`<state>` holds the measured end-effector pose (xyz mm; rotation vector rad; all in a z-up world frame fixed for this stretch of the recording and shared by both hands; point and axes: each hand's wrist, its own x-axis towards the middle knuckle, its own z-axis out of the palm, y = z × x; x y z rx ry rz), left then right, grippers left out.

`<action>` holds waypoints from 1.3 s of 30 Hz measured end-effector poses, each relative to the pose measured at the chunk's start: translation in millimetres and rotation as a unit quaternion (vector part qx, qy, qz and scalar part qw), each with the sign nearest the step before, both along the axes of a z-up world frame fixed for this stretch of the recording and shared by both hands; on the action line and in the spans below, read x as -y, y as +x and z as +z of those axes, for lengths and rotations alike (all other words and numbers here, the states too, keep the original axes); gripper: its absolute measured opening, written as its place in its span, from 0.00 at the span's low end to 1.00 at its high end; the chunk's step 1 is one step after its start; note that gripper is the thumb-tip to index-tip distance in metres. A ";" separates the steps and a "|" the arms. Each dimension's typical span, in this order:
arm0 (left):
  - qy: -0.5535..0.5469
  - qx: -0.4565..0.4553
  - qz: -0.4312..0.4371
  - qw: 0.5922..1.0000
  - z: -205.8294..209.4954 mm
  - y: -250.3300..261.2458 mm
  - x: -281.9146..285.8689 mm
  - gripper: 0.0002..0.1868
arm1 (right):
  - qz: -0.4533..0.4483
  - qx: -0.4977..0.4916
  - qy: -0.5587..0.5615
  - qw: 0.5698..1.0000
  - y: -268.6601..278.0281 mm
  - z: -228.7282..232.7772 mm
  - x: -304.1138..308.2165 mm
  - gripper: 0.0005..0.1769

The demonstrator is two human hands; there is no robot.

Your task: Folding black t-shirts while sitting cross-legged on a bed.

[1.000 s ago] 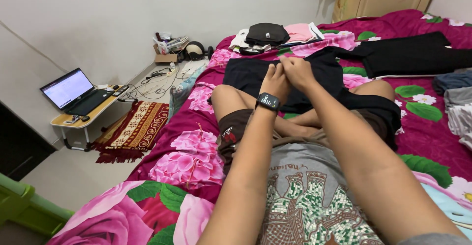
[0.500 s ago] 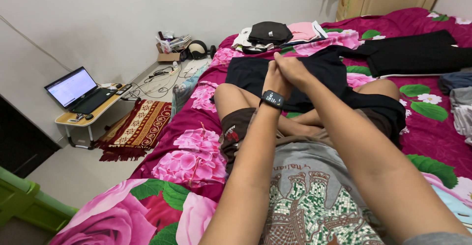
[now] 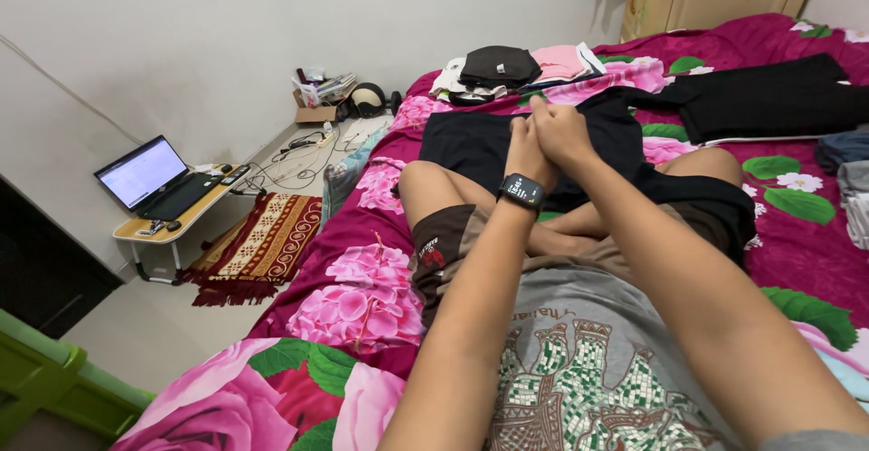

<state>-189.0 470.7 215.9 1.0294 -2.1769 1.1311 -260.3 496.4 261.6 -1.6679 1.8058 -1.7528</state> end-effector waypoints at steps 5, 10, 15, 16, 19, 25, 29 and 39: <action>0.019 -0.044 0.020 0.999 8.8 6.2 -5.7 0.21 | -0.026 -0.048 0.000 0.998 -2.8 -3.5 15.8 0.28; 0.009 -0.146 -0.013 0.989 -4.5 2.1 -1.5 0.24 | -0.060 -0.140 -0.026 0.988 -27.9 -30.2 63.4 0.28; 0.129 -0.088 -0.028 0.987 -8.0 -9.5 2.1 0.21 | -0.050 -0.218 -0.048 0.973 -25.6 -17.8 41.4 0.24; 0.129 -0.088 -0.028 0.987 -2.3 -7.6 -3.5 0.21 | -0.050 -0.218 -0.047 0.973 -21.8 -9.4 29.7 0.24; 0.010 -0.156 -0.007 0.988 19.9 1.2 -16.1 0.30 | 0.006 -0.034 -0.042 0.999 -14.3 15.1 8.8 0.30; -0.031 -0.209 0.012 0.977 27.2 9.2 -19.0 0.28 | -0.044 -0.127 -0.015 0.991 -19.1 14.7 10.5 0.26; 0.050 -0.254 -0.037 0.965 31.5 9.1 -29.8 0.26 | -0.083 -0.250 -0.045 0.964 -38.6 4.2 32.7 0.23; 0.062 -0.357 -0.229 0.904 75.6 25.7 -39.6 0.14 | 0.116 0.101 -0.117 0.981 -30.4 49.6 -33.6 0.15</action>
